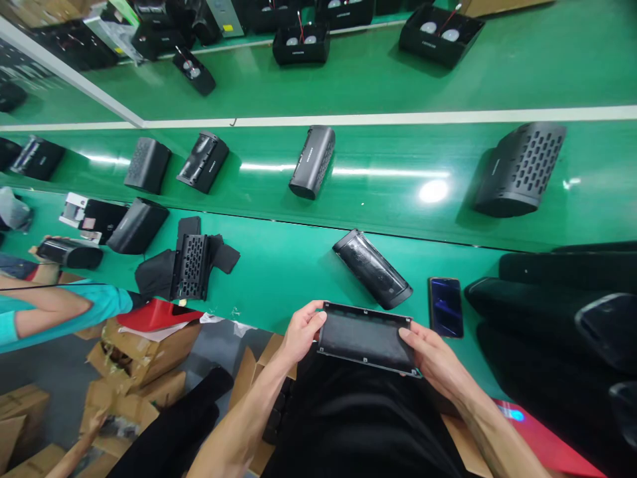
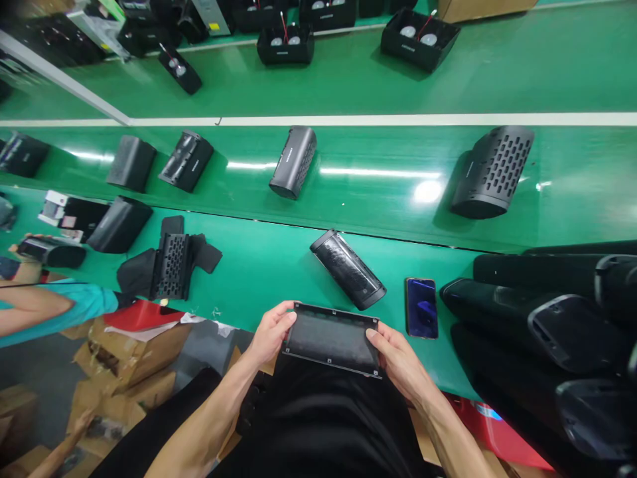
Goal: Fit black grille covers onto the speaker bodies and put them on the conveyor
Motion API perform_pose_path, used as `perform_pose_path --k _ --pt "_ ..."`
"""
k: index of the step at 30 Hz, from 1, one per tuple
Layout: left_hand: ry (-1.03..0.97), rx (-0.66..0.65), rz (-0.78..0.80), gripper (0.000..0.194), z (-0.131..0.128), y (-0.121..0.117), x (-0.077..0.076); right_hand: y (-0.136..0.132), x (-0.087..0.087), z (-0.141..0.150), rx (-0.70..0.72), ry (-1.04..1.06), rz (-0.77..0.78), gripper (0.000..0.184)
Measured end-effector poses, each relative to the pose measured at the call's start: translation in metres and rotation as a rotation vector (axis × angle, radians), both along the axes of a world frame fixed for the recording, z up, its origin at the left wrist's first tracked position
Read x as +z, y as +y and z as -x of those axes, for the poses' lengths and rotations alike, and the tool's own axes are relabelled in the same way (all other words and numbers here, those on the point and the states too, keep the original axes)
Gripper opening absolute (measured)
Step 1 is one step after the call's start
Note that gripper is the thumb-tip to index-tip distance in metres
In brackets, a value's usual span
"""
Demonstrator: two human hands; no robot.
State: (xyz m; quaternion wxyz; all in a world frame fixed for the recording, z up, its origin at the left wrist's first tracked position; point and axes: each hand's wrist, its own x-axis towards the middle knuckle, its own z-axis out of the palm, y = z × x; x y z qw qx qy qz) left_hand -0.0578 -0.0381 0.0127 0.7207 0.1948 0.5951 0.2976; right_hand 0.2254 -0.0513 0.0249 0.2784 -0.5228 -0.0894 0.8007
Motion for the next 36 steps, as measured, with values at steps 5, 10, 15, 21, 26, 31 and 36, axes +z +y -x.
perform_pose_path --k 5,10,15,21,26,31,36 --pt "0.012 -0.01 -0.017 0.06 0.0 -0.001 -0.004 0.003 0.001 0.0 0.004 0.0 0.001 0.039" --pt "0.021 -0.011 -0.028 0.06 0.001 -0.003 -0.009 0.005 0.002 0.001 0.014 -0.038 -0.012 0.041" --pt "0.031 -0.025 -0.041 0.06 0.002 -0.002 -0.012 0.003 0.0 0.0 0.022 -0.038 -0.01 0.041" --pt "0.013 -0.007 -0.038 0.058 0.003 -0.002 -0.013 0.004 0.0 0.001 0.033 -0.009 -0.02 0.041" --pt "0.022 -0.017 -0.047 0.057 0.005 -0.002 -0.016 0.006 0.002 0.002 0.017 0.022 -0.016 0.037" --pt "0.012 -0.035 -0.045 0.059 0.007 -0.001 -0.017 0.004 0.005 0.003 0.068 0.008 -0.072 0.042" --pt "0.035 -0.054 -0.074 0.062 0.007 0.001 -0.015 0.003 0.002 0.003 0.09 0.007 -0.133 0.04"
